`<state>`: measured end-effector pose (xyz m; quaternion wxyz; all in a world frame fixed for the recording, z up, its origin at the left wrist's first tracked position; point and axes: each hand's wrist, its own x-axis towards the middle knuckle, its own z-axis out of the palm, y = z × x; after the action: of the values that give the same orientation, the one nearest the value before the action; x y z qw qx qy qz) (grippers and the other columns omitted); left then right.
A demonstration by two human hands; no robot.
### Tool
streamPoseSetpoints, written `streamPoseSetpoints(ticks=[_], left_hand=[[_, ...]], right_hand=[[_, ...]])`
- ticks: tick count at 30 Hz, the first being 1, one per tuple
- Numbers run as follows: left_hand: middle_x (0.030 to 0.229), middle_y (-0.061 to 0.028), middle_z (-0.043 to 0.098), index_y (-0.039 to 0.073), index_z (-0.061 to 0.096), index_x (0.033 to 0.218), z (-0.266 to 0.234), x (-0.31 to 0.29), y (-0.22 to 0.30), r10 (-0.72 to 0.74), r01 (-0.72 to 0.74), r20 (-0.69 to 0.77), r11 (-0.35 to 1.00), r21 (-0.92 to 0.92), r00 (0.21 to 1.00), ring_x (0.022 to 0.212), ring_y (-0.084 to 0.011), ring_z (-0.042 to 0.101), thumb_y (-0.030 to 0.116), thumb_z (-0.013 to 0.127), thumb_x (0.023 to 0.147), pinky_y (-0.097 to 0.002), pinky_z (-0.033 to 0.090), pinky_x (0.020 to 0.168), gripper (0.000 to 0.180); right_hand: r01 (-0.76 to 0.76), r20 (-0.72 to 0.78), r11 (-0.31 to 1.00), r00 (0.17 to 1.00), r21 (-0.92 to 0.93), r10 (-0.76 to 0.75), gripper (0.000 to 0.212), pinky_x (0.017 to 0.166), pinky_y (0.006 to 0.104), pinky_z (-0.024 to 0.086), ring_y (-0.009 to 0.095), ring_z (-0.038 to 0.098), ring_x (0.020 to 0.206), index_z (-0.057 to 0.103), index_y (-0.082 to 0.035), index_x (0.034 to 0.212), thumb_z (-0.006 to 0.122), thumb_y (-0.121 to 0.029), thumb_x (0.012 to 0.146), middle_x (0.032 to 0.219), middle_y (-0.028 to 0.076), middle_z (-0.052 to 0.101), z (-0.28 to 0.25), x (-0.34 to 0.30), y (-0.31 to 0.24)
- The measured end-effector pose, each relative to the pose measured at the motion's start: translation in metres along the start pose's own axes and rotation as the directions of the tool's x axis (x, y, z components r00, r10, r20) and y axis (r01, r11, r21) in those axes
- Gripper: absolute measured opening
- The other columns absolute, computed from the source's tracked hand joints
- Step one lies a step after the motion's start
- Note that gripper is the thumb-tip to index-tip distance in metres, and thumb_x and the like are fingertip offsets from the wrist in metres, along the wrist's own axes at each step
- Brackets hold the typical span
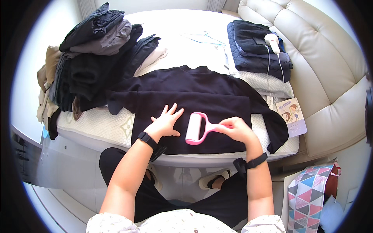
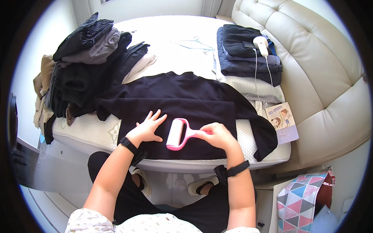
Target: The person uses a lint roller to remove debris from a black sweater placed on a bed, rolling the tool across different parts of the fabric and peeling off a used adhesive sheet.
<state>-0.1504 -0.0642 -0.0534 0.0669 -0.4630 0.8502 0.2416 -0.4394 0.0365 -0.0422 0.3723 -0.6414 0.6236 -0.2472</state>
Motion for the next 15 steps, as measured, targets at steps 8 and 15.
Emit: streamPoseSetpoints(ticks=[8,15], left_hand=[[0.166,-0.0053,0.010,0.029,0.029,0.155,0.000,-0.001,-0.001,-0.013,0.013,-0.027,1.000,-0.014,1.000,0.152,-0.0382,0.010,0.020,0.091,0.064,-0.0827,0.029,0.099,0.111],[0.165,-0.0092,0.014,0.023,0.031,0.154,-0.009,-0.001,0.022,-0.088,0.088,-0.001,0.990,0.107,0.996,0.150,-0.0383,0.017,0.018,0.090,0.065,-0.0789,0.032,0.102,0.107]], right_hand=[[-0.240,-0.178,0.971,0.956,-0.014,0.234,0.034,0.055,0.0259,0.038,0.005,0.046,0.062,0.074,0.004,0.088,0.075,-0.029,0.086,0.063,-0.003,0.055,-0.095,-0.114,0.073],[-0.214,-0.386,0.950,0.876,0.228,0.290,0.027,0.054,0.0206,0.036,0.002,0.050,0.062,0.075,0.000,0.091,0.073,-0.026,0.088,0.068,-0.005,0.060,-0.108,-0.206,0.095]])
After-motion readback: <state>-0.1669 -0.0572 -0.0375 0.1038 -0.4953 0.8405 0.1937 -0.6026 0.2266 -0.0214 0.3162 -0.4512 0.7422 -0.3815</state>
